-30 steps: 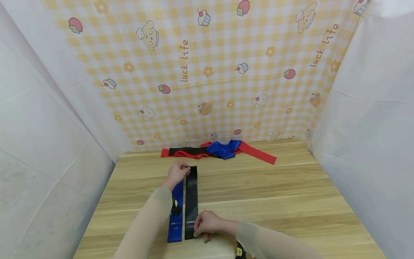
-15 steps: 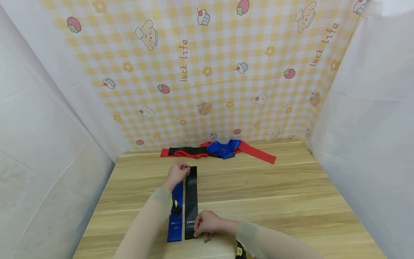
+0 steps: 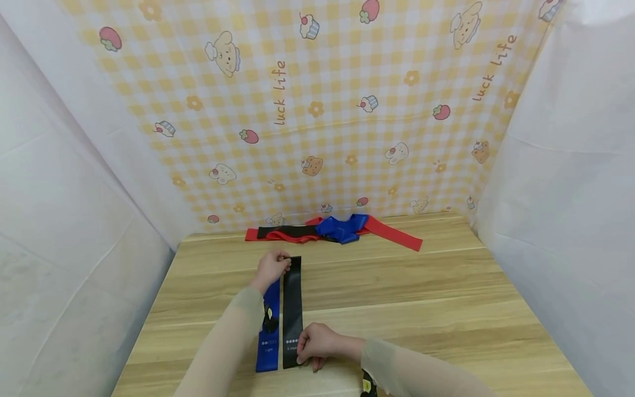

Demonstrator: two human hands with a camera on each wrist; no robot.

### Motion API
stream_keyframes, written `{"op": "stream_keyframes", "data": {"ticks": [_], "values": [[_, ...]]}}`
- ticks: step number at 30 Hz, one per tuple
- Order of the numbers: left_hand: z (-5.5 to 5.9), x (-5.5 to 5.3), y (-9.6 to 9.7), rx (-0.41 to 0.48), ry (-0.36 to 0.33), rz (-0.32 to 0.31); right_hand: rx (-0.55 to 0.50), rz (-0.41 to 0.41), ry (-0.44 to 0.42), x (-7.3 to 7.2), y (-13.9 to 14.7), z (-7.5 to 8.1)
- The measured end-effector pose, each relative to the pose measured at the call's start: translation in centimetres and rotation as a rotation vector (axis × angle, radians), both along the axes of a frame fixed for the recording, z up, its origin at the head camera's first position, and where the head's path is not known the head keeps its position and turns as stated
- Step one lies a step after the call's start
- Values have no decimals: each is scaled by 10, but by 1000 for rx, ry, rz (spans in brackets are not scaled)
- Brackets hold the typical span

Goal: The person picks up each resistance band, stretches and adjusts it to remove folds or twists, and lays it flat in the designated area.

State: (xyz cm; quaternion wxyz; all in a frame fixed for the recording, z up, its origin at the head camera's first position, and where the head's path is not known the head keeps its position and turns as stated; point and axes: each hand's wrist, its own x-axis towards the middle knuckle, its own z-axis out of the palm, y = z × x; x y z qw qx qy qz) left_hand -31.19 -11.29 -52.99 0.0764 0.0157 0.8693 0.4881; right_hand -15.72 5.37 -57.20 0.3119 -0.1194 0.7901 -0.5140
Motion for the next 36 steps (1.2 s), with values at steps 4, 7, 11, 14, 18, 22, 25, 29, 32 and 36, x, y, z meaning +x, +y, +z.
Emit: {"op": "stream_keyframes", "data": {"ticks": [4, 7, 11, 14, 18, 22, 25, 29, 32, 36], "values": [[-3, 2, 0, 11, -27, 5, 4, 0, 9, 0, -1, -1], [-5, 4, 0, 13, -50, 2, 3, 9, 5, 0, -2, -1], [-7, 5, 1, 5, -66, -5, -3, 32, -4, -1, -2, -2], [-8, 6, 0, -4, -73, -13, -6, 44, 2, -1, -2, -3], [-9, 7, -1, -25, -79, -36, -11, 52, 13, -1, -2, -4], [-10, 7, -2, -35, -84, -60, -5, 64, 23, -2, -2, -4], [-10, 8, -1, -34, -88, -74, 3, 65, 30, -3, -1, -4], [-11, 8, 0, -42, -93, -85, 10, 63, 30, -3, 0, -4], [-13, 7, 0, -57, -98, -88, 13, 67, 32, -2, 0, -3], [-15, 8, -1, -67, -112, -89, 23, 72, 41, -1, 0, -1]]}}
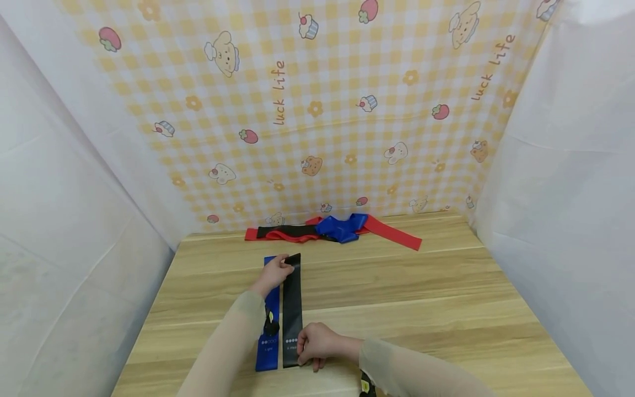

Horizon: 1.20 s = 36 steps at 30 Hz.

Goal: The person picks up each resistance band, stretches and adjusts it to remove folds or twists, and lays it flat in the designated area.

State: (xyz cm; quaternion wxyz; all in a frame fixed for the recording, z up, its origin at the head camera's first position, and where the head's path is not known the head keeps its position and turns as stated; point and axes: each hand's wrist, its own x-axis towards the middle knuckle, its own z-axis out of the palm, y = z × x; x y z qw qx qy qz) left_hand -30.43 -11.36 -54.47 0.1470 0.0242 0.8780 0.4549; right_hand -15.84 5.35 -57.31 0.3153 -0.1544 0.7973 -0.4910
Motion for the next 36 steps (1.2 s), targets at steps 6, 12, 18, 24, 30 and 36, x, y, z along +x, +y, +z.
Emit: {"op": "stream_keyframes", "data": {"ticks": [6, 12, 18, 24, 30, 36], "values": [[-2, 0, -2, -4, -23, 13, 7, 9, 16, 0, -1, 0], [-3, 1, -4, 5, -20, 24, -2, 19, 10, -3, -1, -3], [-1, 2, -3, 8, -11, 2, -31, 16, -27, -18, 7, -1], [1, 2, 2, 57, 34, -10, -39, -114, 22, -60, 32, 9], [7, 1, 16, 110, 78, -10, 29, -287, 201, -113, 54, 14], [1, -3, 29, 128, 87, -35, 203, -337, 489, -156, 65, 20]]}}
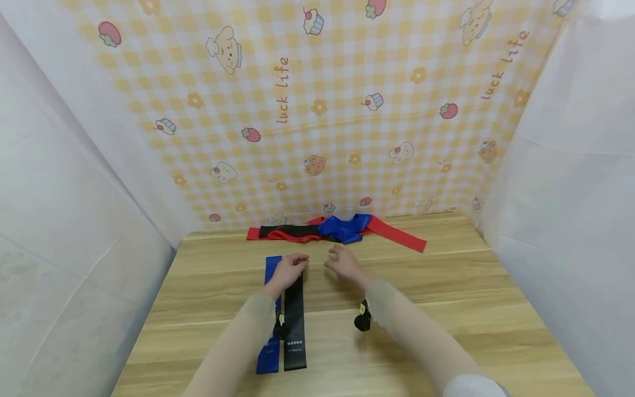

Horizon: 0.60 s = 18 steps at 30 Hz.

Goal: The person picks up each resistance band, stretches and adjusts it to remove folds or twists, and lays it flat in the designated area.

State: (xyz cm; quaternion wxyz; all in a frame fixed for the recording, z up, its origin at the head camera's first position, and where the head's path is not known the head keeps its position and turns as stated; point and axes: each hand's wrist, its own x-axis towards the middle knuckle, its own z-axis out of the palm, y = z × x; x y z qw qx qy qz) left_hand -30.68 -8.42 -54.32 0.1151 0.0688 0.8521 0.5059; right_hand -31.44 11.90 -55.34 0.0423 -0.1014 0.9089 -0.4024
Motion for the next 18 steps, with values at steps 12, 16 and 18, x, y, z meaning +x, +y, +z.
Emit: {"op": "stream_keyframes", "data": {"ticks": [12, 16, 18], "values": [[-8, -6, 10, 64, -6, 15, 335, 26, -36, -43, -8, 10], [-12, -5, 9, 72, -32, 36, 364, 21, -61, -52, -13, 12], [-14, -5, 9, 81, -56, 47, 377, 21, -79, -56, -15, 14]]}}
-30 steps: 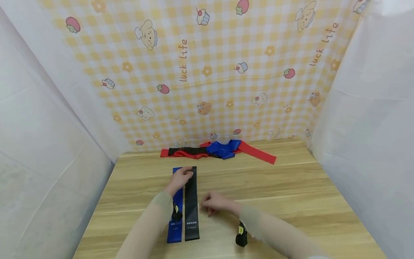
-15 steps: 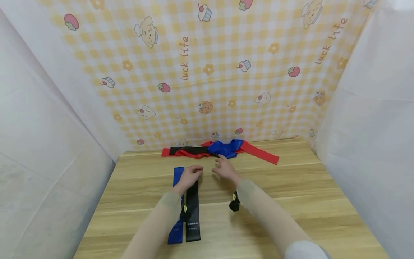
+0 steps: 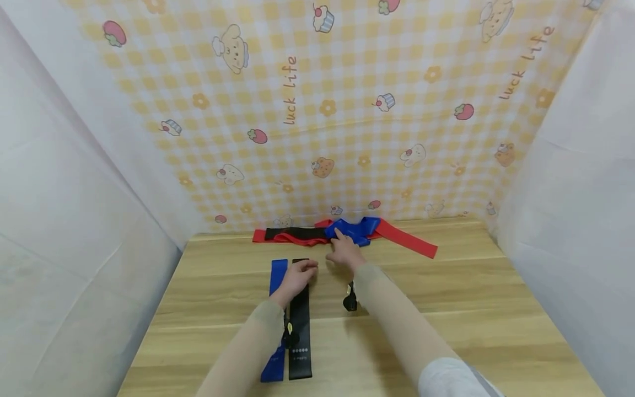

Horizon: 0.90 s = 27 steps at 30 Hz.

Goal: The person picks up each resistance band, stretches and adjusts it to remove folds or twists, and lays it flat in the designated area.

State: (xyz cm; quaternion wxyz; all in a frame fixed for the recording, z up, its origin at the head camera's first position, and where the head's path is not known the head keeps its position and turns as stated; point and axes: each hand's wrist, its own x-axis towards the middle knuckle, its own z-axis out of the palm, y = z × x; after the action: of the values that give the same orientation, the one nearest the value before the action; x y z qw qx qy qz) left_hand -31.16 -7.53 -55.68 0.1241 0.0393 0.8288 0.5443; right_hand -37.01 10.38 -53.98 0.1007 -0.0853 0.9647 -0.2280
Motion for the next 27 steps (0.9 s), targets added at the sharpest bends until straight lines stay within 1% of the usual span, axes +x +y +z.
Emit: {"op": "stream_keyframes", "data": {"ticks": [6, 7, 10, 15, 17, 21, 24, 27], "values": [[-2, 3, 4, 18, -18, -22, 71, -3, -41, -1, 4, -2], [-2, 3, 4, 23, -20, -25, 72, -1, -39, -1, 5, -3], [0, 1, 4, 43, -39, -18, 25, 14, -17, -1, 5, -5], [0, -5, 1, 121, -85, 25, -149, 91, 38, 6, 2, -4], [1, -7, 1, 170, -112, 38, -229, 108, 29, 12, 0, -2], [3, -9, 2, 241, -180, 66, -380, 107, -29, 30, -2, 3], [6, -8, 6, 266, -235, 86, -483, 104, -75, 45, -1, 6], [8, -6, 10, 290, -273, 91, -569, 115, -104, 58, 0, 8]]}}
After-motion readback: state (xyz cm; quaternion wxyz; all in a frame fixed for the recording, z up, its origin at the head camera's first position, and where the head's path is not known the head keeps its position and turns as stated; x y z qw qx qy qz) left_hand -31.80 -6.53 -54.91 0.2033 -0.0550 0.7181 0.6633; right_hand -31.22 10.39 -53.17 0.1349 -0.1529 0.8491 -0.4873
